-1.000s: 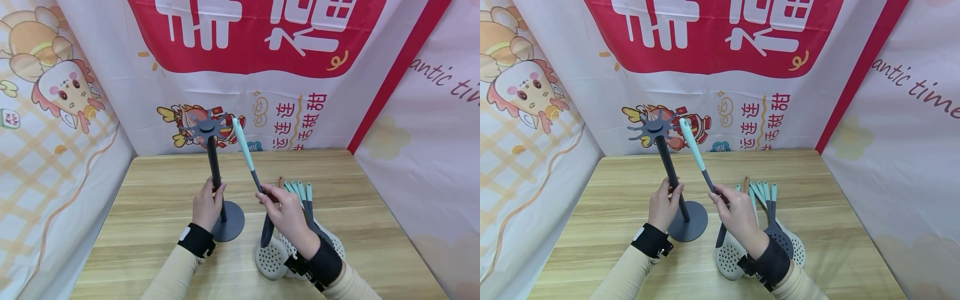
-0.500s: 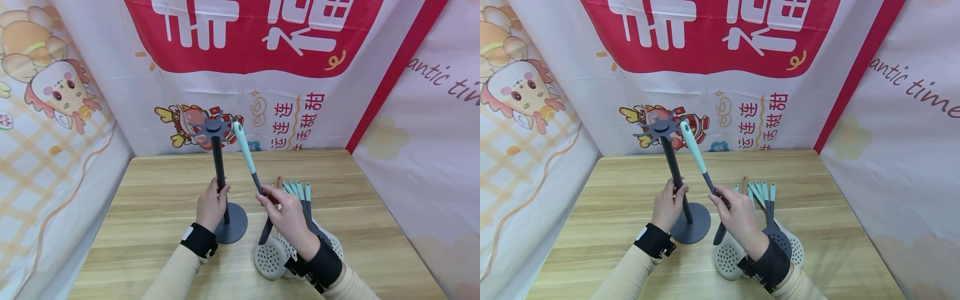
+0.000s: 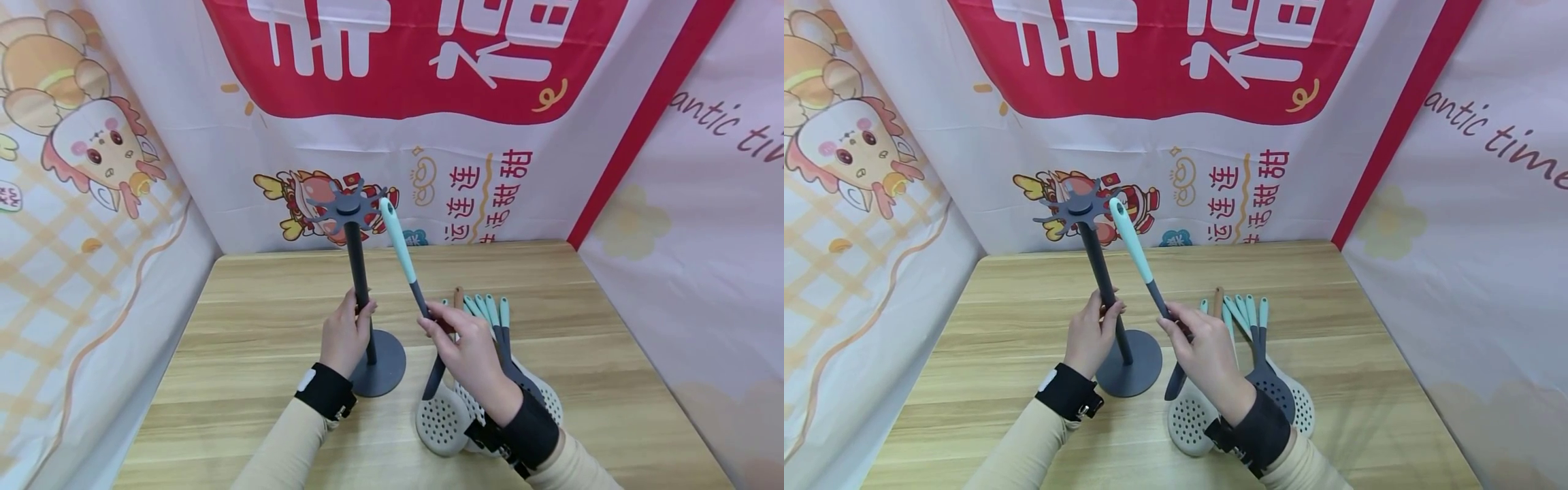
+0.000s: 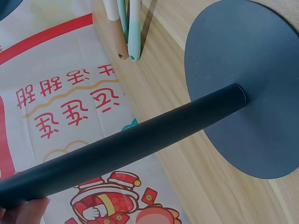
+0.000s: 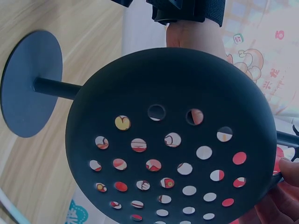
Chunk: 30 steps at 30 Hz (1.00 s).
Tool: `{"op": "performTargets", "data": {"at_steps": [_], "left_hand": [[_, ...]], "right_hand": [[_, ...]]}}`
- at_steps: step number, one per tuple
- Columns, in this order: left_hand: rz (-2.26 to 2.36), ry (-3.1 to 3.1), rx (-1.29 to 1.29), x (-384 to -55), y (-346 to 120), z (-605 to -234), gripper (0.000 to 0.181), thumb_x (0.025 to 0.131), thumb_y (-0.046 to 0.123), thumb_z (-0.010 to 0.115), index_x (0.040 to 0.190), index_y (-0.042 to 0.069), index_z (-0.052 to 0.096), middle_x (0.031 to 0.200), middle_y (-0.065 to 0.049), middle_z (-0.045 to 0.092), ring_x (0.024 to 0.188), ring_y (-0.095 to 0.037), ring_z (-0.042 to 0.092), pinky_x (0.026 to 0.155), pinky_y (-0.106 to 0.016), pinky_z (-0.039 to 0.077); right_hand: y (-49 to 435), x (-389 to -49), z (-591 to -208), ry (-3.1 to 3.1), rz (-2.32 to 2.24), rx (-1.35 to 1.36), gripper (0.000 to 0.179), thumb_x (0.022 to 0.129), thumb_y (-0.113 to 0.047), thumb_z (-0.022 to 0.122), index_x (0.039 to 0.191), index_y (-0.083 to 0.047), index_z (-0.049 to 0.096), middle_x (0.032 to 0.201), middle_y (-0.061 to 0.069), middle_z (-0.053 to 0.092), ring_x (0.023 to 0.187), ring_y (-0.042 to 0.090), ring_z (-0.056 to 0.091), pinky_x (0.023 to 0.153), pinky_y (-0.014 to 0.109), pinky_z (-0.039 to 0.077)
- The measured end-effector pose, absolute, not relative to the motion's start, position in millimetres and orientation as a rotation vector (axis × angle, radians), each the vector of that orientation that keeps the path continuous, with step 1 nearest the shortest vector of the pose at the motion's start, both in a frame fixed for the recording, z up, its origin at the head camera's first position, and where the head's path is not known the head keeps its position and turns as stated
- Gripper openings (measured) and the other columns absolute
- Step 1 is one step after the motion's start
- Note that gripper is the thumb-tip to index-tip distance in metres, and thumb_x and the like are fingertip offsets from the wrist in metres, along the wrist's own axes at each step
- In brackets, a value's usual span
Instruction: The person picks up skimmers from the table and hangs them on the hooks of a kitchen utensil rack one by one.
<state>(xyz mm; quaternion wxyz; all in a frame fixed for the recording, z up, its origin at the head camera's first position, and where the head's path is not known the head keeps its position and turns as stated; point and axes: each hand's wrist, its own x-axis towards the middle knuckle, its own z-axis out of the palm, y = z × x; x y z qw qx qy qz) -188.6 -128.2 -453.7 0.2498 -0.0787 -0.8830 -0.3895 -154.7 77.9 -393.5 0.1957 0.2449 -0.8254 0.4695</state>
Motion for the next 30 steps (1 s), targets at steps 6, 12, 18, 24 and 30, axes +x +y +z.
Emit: {"op": "performTargets", "data": {"at_steps": [6, 12, 18, 24, 30], "left_hand": [[-1.053, -2.406, -0.221, -188.9, -128.4, -453.7, 0.023, 0.101, 0.018, 0.058, 0.119, 0.003, 0.057, 0.097, -0.011, 0.074, 0.093, -0.031, 0.073, 0.067, -0.043, 0.062], [-1.056, -2.413, -0.217, -187.5, -127.4, -451.8, 0.023, 0.102, 0.020, 0.057, 0.118, 0.003, 0.057, 0.097, -0.012, 0.074, 0.093, -0.031, 0.073, 0.068, -0.043, 0.062], [-1.054, -2.401, -0.226, -187.3, -127.4, -452.4, 0.023, 0.101, 0.018, 0.058, 0.118, 0.002, 0.057, 0.096, -0.012, 0.074, 0.092, -0.031, 0.073, 0.068, -0.043, 0.062], [-1.054, -2.408, -0.221, -186.8, -126.7, -451.6, 0.024, 0.102, 0.018, 0.057, 0.119, 0.002, 0.057, 0.096, -0.012, 0.074, 0.092, -0.030, 0.074, 0.069, -0.043, 0.062], [-1.043, -2.407, -0.217, -186.9, -127.0, -453.0, 0.025, 0.102, 0.020, 0.057, 0.120, 0.003, 0.057, 0.096, -0.012, 0.073, 0.092, -0.031, 0.074, 0.068, -0.043, 0.062]], "right_hand": [[77.6, -154.9, -393.8, -2.300, 1.327, 0.710, 0.021, 0.090, -0.005, 0.071, 0.110, 0.001, 0.072, 0.091, 0.011, 0.076, 0.072, 0.015, 0.072, 0.063, 0.021, 0.060], [77.3, -154.8, -394.3, -2.292, 1.344, 0.730, 0.022, 0.090, -0.004, 0.071, 0.111, 0.001, 0.072, 0.092, 0.012, 0.076, 0.073, 0.017, 0.072, 0.063, 0.024, 0.061], [75.8, -154.1, -395.1, -2.301, 1.298, 0.737, 0.023, 0.091, -0.007, 0.071, 0.112, 0.000, 0.073, 0.093, 0.010, 0.076, 0.073, 0.014, 0.072, 0.061, 0.023, 0.060], [73.5, -154.8, -397.4, -2.314, 1.255, 0.735, 0.024, 0.091, -0.008, 0.071, 0.114, -0.001, 0.072, 0.092, 0.008, 0.076, 0.075, 0.012, 0.071, 0.064, 0.021, 0.060], [69.1, -157.7, -399.2, -2.299, 1.294, 0.757, 0.023, 0.090, -0.006, 0.071, 0.113, 0.001, 0.072, 0.090, 0.009, 0.076, 0.073, 0.013, 0.071, 0.065, 0.021, 0.060]]}}
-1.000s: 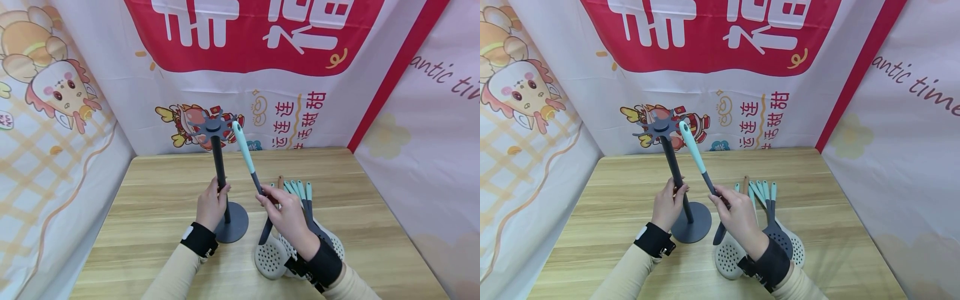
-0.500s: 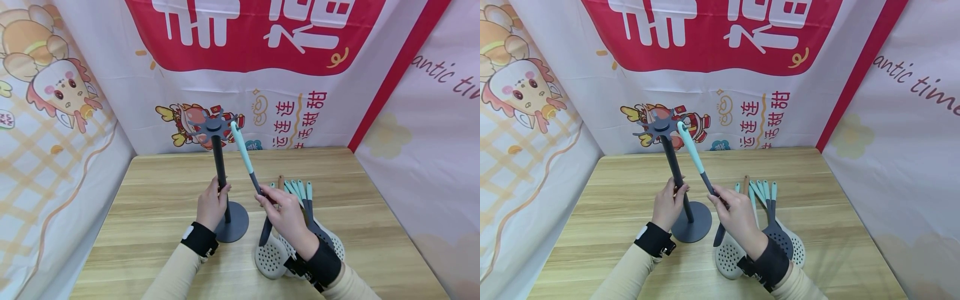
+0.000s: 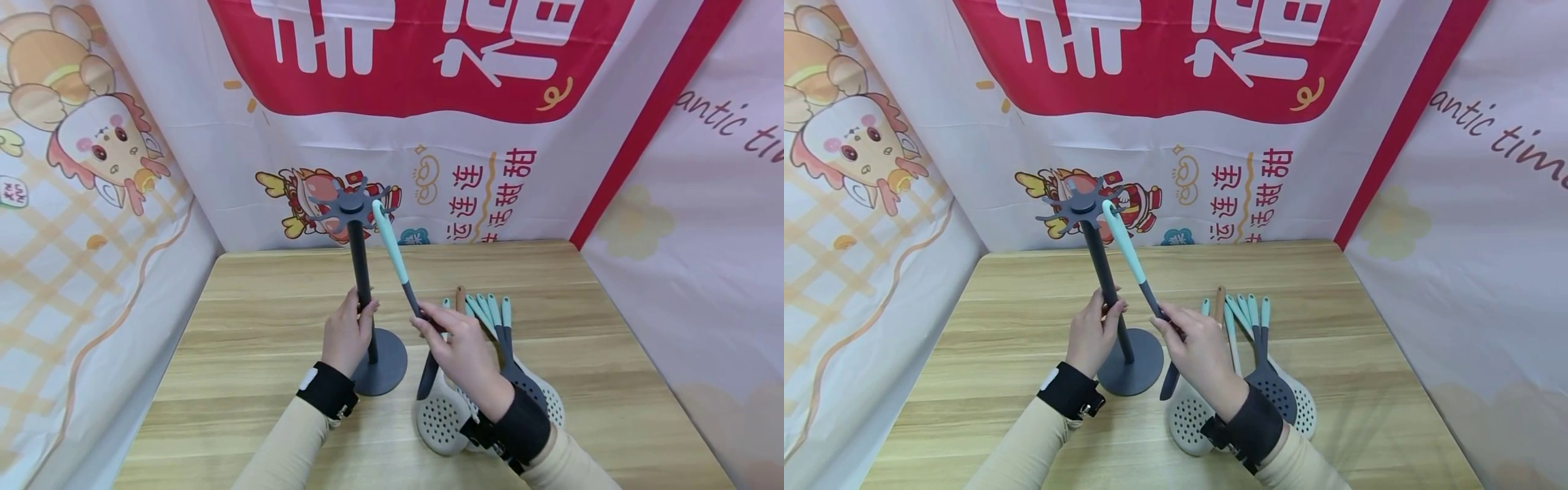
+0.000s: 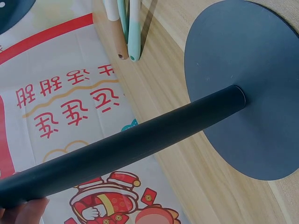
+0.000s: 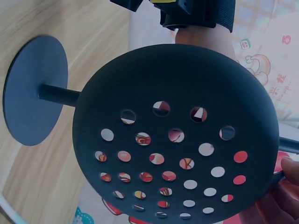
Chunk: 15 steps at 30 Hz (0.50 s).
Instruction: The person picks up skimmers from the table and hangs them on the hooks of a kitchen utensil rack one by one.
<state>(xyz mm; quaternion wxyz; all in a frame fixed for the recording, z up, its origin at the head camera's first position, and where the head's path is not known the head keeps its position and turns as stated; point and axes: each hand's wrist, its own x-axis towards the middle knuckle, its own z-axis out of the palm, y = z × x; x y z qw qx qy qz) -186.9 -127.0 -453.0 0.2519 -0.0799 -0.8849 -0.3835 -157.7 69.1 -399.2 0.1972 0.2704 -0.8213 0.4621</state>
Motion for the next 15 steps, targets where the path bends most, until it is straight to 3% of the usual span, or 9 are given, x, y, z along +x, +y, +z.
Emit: {"op": "performTargets", "data": {"at_steps": [15], "left_hand": [[-1.033, -2.420, -0.211, -187.6, -126.9, -452.1, 0.024, 0.102, 0.022, 0.056, 0.118, 0.004, 0.057, 0.098, -0.013, 0.073, 0.093, -0.032, 0.073, 0.070, -0.045, 0.062]], "right_hand": [[52.2, -176.3, -413.1, -2.375, 1.304, 0.743, 0.024, 0.095, -0.010, 0.066, 0.116, 0.001, 0.070, 0.094, 0.011, 0.076, 0.082, 0.016, 0.074, 0.072, 0.025, 0.062]]}}
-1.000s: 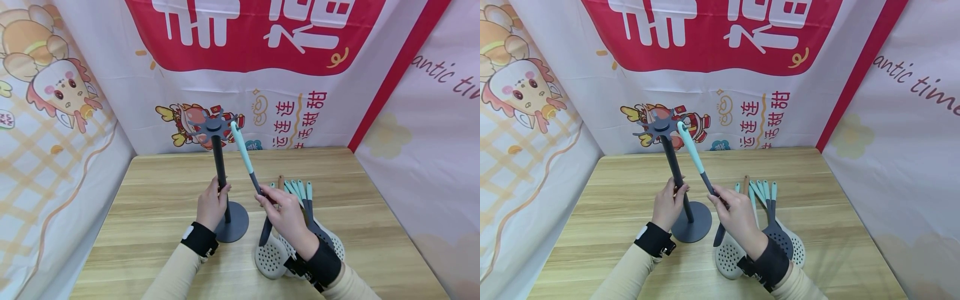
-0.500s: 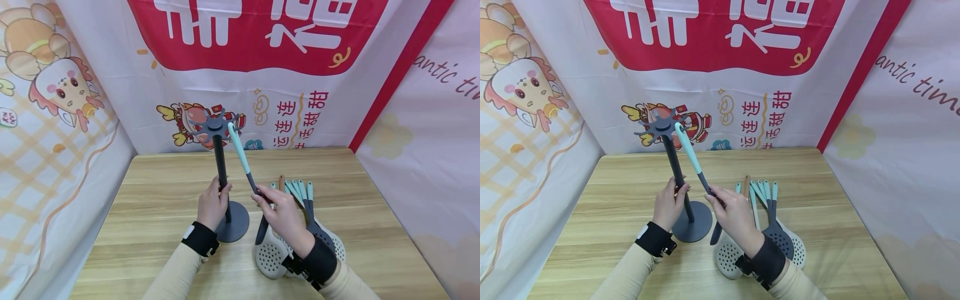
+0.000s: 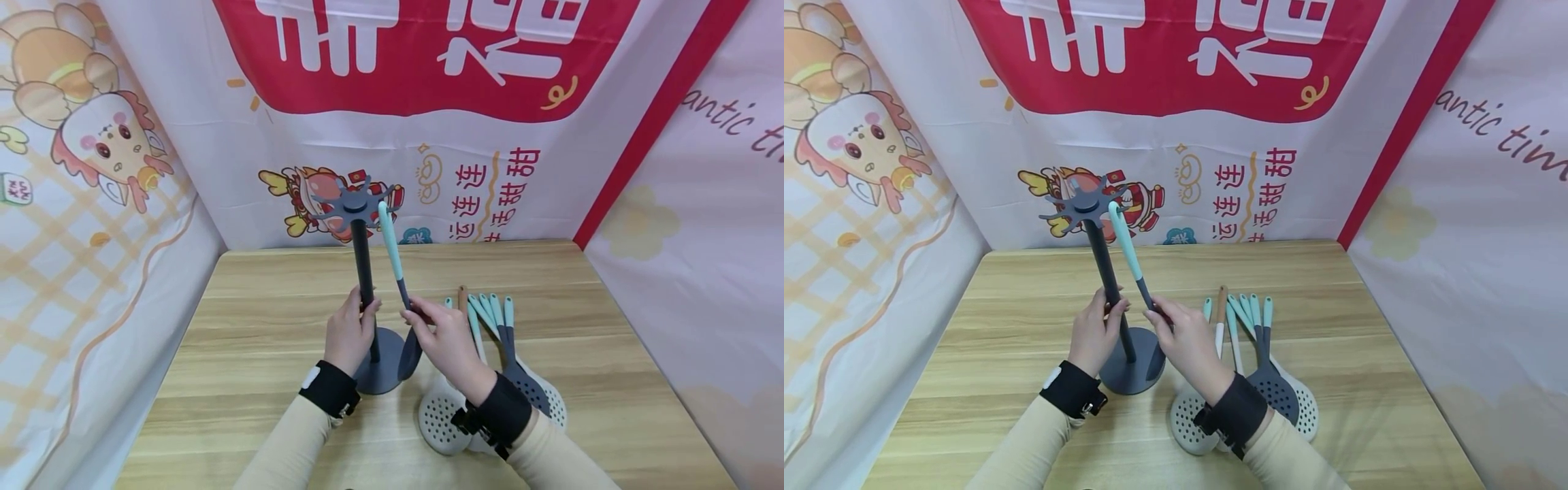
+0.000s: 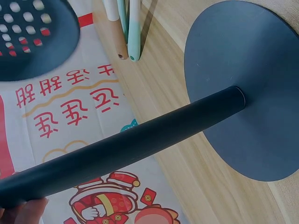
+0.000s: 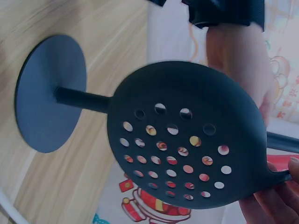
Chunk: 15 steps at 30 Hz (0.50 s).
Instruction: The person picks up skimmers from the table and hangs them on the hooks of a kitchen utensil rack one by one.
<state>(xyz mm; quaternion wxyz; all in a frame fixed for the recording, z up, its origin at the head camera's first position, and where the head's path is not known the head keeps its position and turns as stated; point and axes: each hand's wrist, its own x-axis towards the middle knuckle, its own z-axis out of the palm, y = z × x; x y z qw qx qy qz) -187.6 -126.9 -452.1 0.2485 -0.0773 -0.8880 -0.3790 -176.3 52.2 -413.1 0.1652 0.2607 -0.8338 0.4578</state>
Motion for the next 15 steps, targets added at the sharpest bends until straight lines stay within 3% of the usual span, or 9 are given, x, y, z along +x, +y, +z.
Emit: {"op": "performTargets", "data": {"at_steps": [8, 15], "left_hand": [[-1.053, -2.413, -0.200, -189.2, -127.0, -453.9, 0.020, 0.101, 0.019, 0.058, 0.116, 0.006, 0.057, 0.097, -0.012, 0.074, 0.092, -0.031, 0.073, 0.069, -0.045, 0.062], [-1.044, -2.398, -0.198, -189.3, -126.7, -454.5, 0.018, 0.100, 0.016, 0.060, 0.115, 0.006, 0.058, 0.096, -0.011, 0.074, 0.091, -0.031, 0.074, 0.068, -0.046, 0.062]], "right_hand": [[50.0, -191.7, -421.1, -2.369, 1.217, 0.735, 0.023, 0.095, -0.011, 0.066, 0.115, 0.001, 0.071, 0.096, 0.012, 0.076, 0.083, 0.019, 0.074, 0.068, 0.028, 0.062], [46.9, -199.5, -427.7, -2.360, 1.251, 0.739, 0.023, 0.096, -0.013, 0.065, 0.113, 0.000, 0.072, 0.098, 0.012, 0.076, 0.088, 0.021, 0.074, 0.072, 0.028, 0.062]]}}
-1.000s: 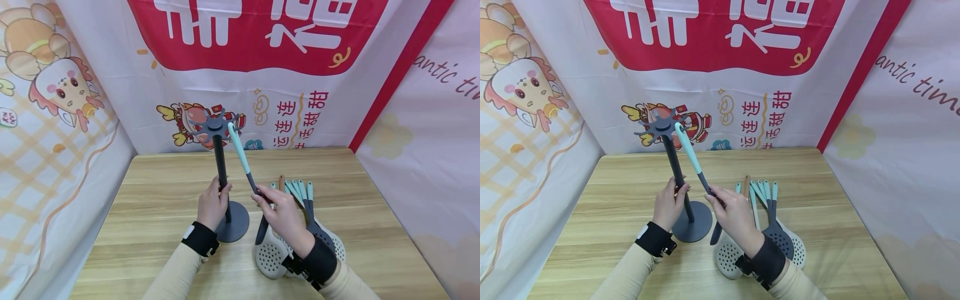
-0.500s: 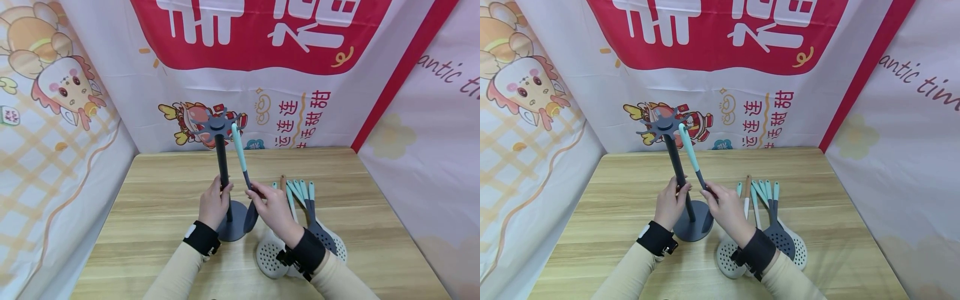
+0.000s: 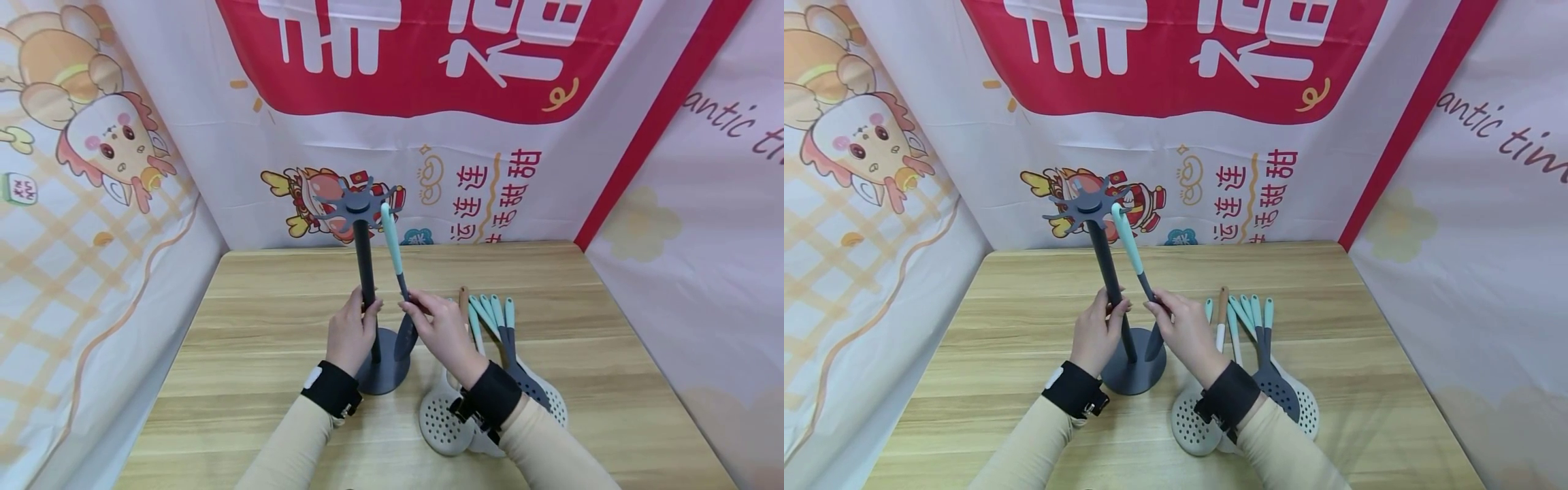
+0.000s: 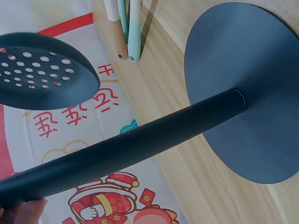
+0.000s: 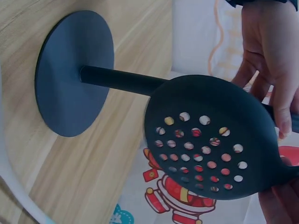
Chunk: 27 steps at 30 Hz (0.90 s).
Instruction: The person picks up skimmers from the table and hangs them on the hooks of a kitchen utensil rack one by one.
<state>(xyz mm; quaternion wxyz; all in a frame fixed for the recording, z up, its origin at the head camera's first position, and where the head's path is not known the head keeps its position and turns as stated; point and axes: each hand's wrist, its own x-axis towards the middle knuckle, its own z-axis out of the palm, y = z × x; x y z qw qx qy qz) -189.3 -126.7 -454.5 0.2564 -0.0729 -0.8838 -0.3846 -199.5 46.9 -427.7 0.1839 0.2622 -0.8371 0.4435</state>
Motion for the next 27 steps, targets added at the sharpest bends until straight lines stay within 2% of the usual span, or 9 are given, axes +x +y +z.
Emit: {"op": "performTargets", "data": {"at_steps": [15, 27], "left_hand": [[-0.995, -2.379, -0.225, -188.5, -125.8, -454.9, 0.022, 0.101, 0.020, 0.059, 0.115, 0.003, 0.058, 0.095, -0.014, 0.073, 0.086, -0.031, 0.073, 0.064, -0.043, 0.060], [-1.004, -2.384, -0.209, -188.3, -126.2, -455.3, 0.021, 0.100, 0.020, 0.060, 0.113, 0.004, 0.057, 0.095, -0.014, 0.073, 0.086, -0.031, 0.073, 0.065, -0.043, 0.061]], "right_hand": [[39.7, -205.5, -436.0, -2.334, 1.406, 0.786, 0.020, 0.097, -0.012, 0.063, 0.113, -0.002, 0.071, 0.102, 0.014, 0.075, 0.092, 0.021, 0.074, 0.080, 0.024, 0.060], [35.6, -205.6, -437.1, -2.322, 1.404, 0.806, 0.021, 0.097, -0.011, 0.063, 0.112, 0.001, 0.071, 0.103, 0.014, 0.075, 0.092, 0.021, 0.074, 0.080, 0.026, 0.061]]}}
